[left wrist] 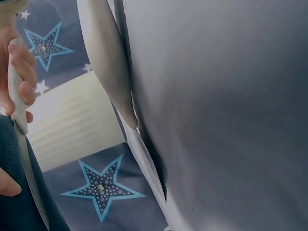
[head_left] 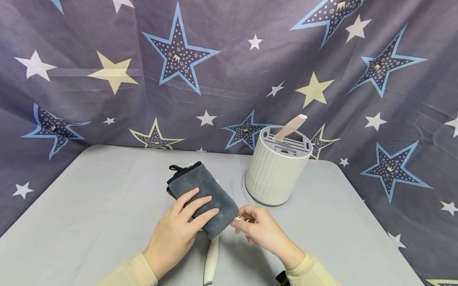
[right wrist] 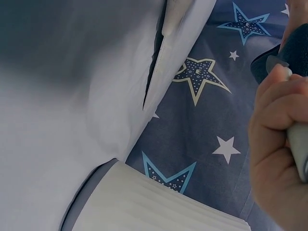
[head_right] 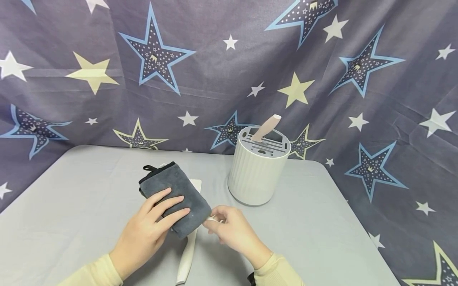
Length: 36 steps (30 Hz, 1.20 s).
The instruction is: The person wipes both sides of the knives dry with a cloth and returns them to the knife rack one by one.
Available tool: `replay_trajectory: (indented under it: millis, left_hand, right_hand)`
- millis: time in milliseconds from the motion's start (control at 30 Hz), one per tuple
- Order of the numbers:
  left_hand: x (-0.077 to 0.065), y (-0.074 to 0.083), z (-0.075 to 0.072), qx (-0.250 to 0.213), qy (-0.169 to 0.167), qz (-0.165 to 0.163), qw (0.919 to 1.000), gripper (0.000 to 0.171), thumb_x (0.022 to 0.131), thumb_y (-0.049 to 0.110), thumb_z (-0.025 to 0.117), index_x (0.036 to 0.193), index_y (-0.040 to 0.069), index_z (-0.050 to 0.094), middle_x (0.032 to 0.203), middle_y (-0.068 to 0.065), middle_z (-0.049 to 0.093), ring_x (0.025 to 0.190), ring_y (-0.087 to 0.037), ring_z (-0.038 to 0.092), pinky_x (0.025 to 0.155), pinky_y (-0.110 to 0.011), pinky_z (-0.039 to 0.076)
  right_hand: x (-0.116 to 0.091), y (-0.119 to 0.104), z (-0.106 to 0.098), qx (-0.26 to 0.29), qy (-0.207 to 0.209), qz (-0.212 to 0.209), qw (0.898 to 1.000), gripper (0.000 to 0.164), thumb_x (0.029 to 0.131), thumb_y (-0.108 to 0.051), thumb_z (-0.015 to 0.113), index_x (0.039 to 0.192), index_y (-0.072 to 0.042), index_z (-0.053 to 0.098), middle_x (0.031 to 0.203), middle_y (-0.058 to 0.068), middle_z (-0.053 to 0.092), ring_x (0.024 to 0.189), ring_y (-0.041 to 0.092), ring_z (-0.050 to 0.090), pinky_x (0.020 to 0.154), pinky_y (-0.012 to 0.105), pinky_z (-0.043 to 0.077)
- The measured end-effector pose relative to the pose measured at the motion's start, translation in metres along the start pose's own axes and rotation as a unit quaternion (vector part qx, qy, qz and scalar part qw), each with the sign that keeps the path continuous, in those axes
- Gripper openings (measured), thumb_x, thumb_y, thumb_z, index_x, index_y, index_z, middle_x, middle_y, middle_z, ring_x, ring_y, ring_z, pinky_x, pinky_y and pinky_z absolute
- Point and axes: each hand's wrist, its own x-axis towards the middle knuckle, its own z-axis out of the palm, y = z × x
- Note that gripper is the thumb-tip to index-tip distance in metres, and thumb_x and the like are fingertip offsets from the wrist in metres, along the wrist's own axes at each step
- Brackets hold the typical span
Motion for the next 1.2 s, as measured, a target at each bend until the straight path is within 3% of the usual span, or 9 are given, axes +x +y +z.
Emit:
replay_trajectory:
  millis: [600,900,1200]
  left_hand:
    - [-0.004,-0.002,0.000,-0.001,-0.003,-0.004,1.0000,0.059,0.068,-0.005,0.069,0.120,0.020,0.069,0.130,-0.006,0.064,0.127,-0.035,0.054,0.090,-0.045,0.053]
    - [-0.006,-0.006,0.000,0.001,0.006,-0.003,1.0000,0.048,0.076,0.002,0.063,0.120,0.020,0.070,0.130,-0.007,0.064,0.127,-0.035,0.054,0.089,-0.047,0.053]
    - [-0.007,-0.009,-0.001,0.008,0.003,-0.007,0.9999,0.053,0.071,-0.002,0.063,0.119,0.020,0.070,0.129,-0.007,0.064,0.126,-0.035,0.055,0.093,-0.047,0.052]
  right_hand:
    - [-0.001,0.002,0.000,0.003,0.006,-0.002,1.000,0.022,0.089,-0.014,0.068,0.099,0.005,0.066,0.071,0.010,0.067,0.046,0.007,0.046,0.043,0.020,0.041]
    - [-0.002,0.003,-0.002,0.035,0.008,0.007,0.999,0.028,0.090,-0.014,0.068,0.107,0.008,0.065,0.073,0.011,0.067,0.046,0.010,0.045,0.042,0.019,0.038]
    - [-0.002,0.004,-0.002,0.032,0.006,0.014,0.999,0.024,0.089,-0.012,0.069,0.103,0.007,0.066,0.070,0.005,0.065,0.046,0.009,0.044,0.041,0.018,0.035]
